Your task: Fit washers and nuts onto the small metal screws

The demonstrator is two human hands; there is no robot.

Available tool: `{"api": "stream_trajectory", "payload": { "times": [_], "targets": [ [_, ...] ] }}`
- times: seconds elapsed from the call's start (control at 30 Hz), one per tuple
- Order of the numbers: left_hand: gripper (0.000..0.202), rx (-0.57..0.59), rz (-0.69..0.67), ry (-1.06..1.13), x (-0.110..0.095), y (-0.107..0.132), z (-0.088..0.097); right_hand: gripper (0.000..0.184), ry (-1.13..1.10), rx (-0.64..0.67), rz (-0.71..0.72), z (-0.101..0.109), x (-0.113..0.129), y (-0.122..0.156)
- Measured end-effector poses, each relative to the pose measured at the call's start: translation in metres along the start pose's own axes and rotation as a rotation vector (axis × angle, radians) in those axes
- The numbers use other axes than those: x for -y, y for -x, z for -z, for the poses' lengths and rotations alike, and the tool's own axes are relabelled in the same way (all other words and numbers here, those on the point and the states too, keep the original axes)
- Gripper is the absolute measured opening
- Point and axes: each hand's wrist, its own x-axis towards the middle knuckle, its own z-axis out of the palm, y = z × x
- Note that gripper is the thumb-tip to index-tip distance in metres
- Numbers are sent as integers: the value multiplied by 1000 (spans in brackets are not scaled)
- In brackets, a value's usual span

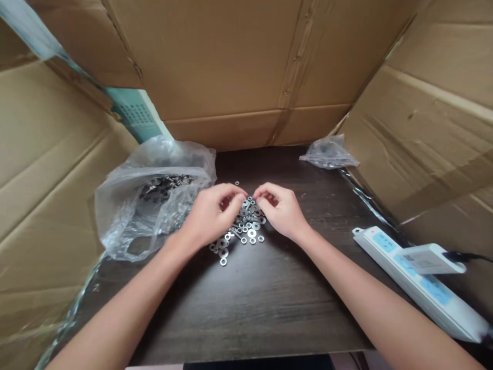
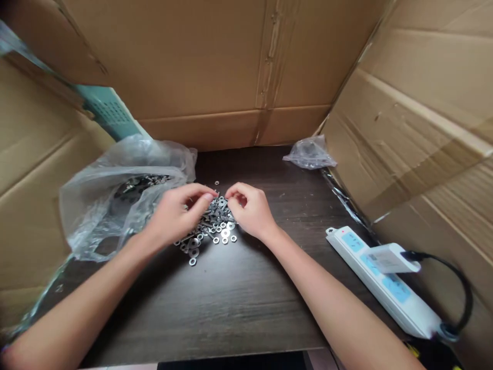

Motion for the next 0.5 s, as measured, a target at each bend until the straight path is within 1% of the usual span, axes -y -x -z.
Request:
{"api": "stream_trajectory", "payload": {
  "times": [0.07,0.13,0.17,0.23,0.33,0.4,0.5],
  "targets": [
    [17,54,-34,-120,0,5,-5,8,163,75,118,-1,-10,6],
    [17,98,-99,-239,0,11,-12,6,305,163,242,0,-17,11],
    [17,113,-118,-281,1,14,-15,8,355,186,274,2,-18,12],
    [18,137,-130,-323,2,18,-17,11,453,240,289,4,-18,11],
    [22,175,-128,-323,3,20,-16,12,528,304,281,3,-16,10],
    [21,187,-117,-318,5,20,-15,13,546,299,253,1,-17,9],
    [18,171,-103,-323,8,20,-17,10,528,262,230,-2,-20,9]
  ]
}}
